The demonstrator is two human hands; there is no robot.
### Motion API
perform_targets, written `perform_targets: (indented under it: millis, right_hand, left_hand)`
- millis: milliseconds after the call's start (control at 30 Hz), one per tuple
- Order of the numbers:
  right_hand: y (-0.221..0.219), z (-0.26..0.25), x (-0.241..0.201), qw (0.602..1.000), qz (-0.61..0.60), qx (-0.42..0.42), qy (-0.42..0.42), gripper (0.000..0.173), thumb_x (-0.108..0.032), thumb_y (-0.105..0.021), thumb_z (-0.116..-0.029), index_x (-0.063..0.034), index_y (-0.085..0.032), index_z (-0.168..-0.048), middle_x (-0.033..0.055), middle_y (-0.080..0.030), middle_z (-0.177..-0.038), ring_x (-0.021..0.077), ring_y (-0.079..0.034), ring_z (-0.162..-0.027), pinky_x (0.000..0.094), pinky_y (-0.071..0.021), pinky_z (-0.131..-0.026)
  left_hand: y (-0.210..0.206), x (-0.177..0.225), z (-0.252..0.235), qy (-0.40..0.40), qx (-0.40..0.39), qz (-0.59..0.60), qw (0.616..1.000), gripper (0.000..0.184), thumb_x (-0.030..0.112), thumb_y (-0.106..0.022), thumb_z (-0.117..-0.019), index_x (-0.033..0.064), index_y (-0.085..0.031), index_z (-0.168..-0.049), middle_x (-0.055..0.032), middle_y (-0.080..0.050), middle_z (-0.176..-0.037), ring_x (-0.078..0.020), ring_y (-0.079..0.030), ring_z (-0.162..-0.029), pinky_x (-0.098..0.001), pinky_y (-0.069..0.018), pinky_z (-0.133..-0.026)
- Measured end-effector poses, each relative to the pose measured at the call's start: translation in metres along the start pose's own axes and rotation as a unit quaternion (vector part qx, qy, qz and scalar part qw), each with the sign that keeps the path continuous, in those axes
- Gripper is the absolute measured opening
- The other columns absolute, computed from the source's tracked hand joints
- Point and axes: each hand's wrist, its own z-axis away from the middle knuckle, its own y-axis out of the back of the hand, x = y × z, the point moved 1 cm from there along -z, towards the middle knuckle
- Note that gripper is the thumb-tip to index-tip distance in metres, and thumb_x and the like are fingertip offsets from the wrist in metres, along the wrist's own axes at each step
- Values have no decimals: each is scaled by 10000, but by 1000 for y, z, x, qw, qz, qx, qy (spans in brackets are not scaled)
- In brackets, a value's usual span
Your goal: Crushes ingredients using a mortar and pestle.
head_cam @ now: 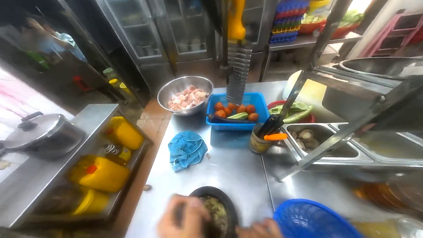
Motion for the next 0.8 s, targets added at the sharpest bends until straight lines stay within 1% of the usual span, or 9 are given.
perform_targets:
  millis: [67, 133, 167, 267, 400, 500, 600, 700, 800]
  right_hand:
    - [5, -18, 11, 999, -23, 14, -18, 854, -749, -730, -717, -131, -689, -1304, 132, -721, -1137, 390, -643, -1066, 646, -454, -893]
    - [10, -35, 18, 996, -37, -70, -29, 1143, -807, -752, -643, -221, -436, -1570, 120, -445, -1586, 434, -455, -1383, 694, -399, -1007]
    - [11, -44, 21, 992, -42, -113, -26, 1216, -818, -752, -631, -225, -348, -1614, 78, -280, -1688, 434, -354, -1464, 697, -358, -1046]
    - [4, -46, 23, 978, -52, -199, -40, 1245, -855, -686, -672, -143, -311, -1622, 25, -127, -1733, 415, -168, -1556, 707, -260, -1118]
    - [-5, -26, 13, 989, -11, -138, -45, 1284, -943, -562, -670, 27, -463, -1506, 192, -338, -1644, 418, -290, -1524, 712, -294, -1107]
    - [-3, -18, 3, 991, 44, -119, -32, 1265, -959, -497, -687, 78, -554, -1407, 265, -482, -1528, 450, -400, -1460, 726, -309, -1087]
    - [1, -9, 2, 988, 52, -140, -33, 1192, -933, -500, -717, 64, -601, -1362, 262, -503, -1512, 479, -406, -1446, 743, -296, -1090]
    - [13, -7, 7, 989, 18, -142, -33, 1084, -893, -556, -737, 5, -648, -1336, 212, -433, -1585, 507, -308, -1489, 786, -207, -1115]
    - [21, -17, 22, 992, -7, -127, -14, 986, -836, -644, -734, -94, -639, -1383, 152, -355, -1645, 518, -222, -1518, 813, -189, -1099]
  left_hand:
    - [-16, -28, 9, 1, 38, -70, 997, 259, 288, -636, -970, 77, -660, -823, 0, -693, -659, -125, -692, -564, -316, -618, -535]
    - [-22, -29, -10, 26, 48, -44, 998, 253, 257, -624, -953, 84, -631, -768, -16, -656, -589, -152, -650, -485, -327, -576, -460]
    - [-17, -19, -20, 21, 39, -10, 999, 246, 251, -624, -962, 87, -633, -781, -30, -651, -592, -175, -650, -487, -342, -579, -466]
    - [-3, 14, -15, 8, -20, 24, 999, 241, 294, -586, -1030, 118, -652, -879, -35, -697, -685, -188, -711, -600, -370, -637, -585]
    - [-26, -25, 11, 8, 39, -94, 995, 266, 284, -642, -958, 61, -671, -816, 3, -691, -659, -105, -685, -570, -297, -608, -542]
    - [-9, -4, -19, 4, 37, 10, 999, 222, 223, -596, -990, 91, -639, -816, -34, -672, -627, -183, -678, -529, -352, -607, -518]
    - [3, 6, 1, -9, -19, 31, 999, 224, 300, -566, -1049, 159, -665, -906, -14, -713, -716, -183, -725, -638, -376, -644, -633]
    - [-16, -32, 14, -4, 18, -25, 1000, 267, 323, -629, -997, 101, -676, -856, -7, -702, -687, -153, -706, -583, -345, -639, -563]
    - [-12, -12, -14, 32, 28, 45, 998, 248, 245, -615, -974, 71, -641, -799, -57, -662, -608, -211, -672, -511, -385, -609, -507]
